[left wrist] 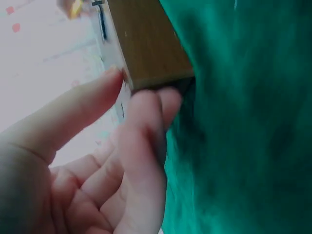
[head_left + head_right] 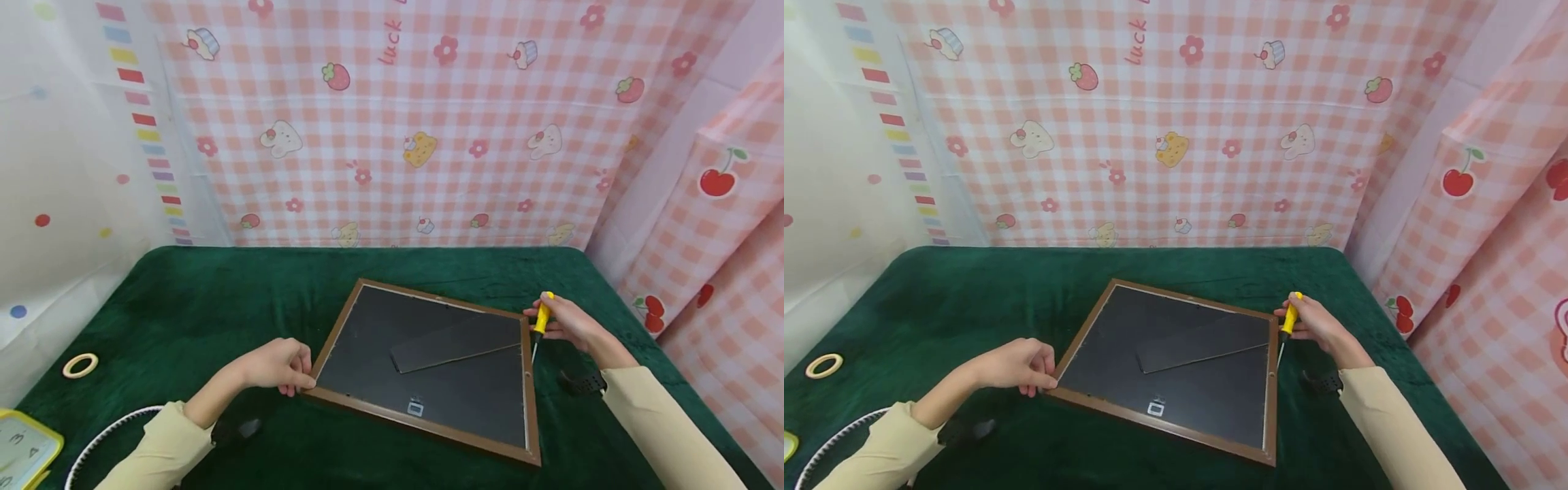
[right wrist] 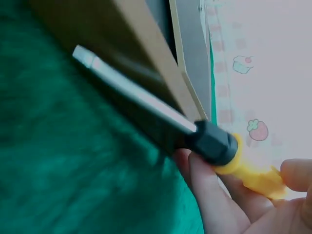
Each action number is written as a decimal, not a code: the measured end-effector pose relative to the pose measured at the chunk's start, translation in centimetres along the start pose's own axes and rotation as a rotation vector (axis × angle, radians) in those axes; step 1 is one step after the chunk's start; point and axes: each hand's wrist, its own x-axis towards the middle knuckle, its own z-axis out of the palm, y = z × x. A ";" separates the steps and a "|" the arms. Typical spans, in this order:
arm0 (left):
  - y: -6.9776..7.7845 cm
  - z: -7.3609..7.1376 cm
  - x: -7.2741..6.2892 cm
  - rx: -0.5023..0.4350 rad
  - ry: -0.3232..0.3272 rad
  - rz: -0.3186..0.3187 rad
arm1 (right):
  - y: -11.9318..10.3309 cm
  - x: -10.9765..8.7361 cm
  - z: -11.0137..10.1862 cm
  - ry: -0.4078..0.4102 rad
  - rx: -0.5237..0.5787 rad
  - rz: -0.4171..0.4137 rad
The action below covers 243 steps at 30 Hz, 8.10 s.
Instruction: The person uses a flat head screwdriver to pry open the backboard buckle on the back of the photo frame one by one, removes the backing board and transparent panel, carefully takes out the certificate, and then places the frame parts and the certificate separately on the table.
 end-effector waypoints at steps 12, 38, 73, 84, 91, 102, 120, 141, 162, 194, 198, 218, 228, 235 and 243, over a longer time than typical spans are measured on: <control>2.3 4.1 -1.4 -0.205 -0.213 0.035 | -1.6 4.5 1.2 0.046 -0.012 0.002; 1.7 4.1 -0.5 -0.079 0.012 -0.073 | -1.3 4.0 0.2 0.227 -0.099 -0.065; 1.1 4.4 1.5 0.023 0.236 -0.065 | -5.3 3.6 18.2 0.038 0.631 -0.147; 1.1 4.4 1.6 0.016 0.235 -0.091 | -5.4 3.2 20.2 0.032 0.606 -0.146; 1.1 4.4 1.6 0.008 0.237 -0.097 | -5.4 3.0 20.8 0.029 0.589 -0.165; 1.2 4.5 1.5 -0.033 0.220 -0.088 | -5.1 2.8 21.2 0.018 0.616 -0.162; 1.2 4.6 0.7 -0.065 0.176 -0.038 | -6.3 3.3 21.0 0.024 0.473 -0.218; 1.0 5.3 0.0 -0.121 0.185 -0.039 | -11.5 3.7 23.3 0.169 -0.009 -0.491; 1.1 5.2 0.0 -0.117 0.168 -0.036 | -14.3 4.6 25.5 0.273 -0.448 -0.621; -0.3 -0.6 4.0 -0.053 0.285 -0.106 | -3.6 0.5 1.7 0.228 0.250 -0.067; -0.7 -1.2 5.2 -0.021 0.298 -0.129 | -1.5 0.0 0.6 0.164 0.274 0.022; -1.0 -1.9 10.0 0.091 0.313 -0.202 | 1.3 0.3 0.7 0.063 0.325 0.078; -1.8 -3.0 9.3 0.149 0.369 -0.224 | 1.8 -1.5 1.1 0.082 0.285 0.083; -3.3 -4.3 7.7 0.187 0.430 -0.283 | 2.4 -3.8 1.9 0.032 0.276 0.066; -4.0 -4.6 6.9 0.130 0.426 -0.301 | 2.3 -4.8 3.5 -0.011 0.292 0.067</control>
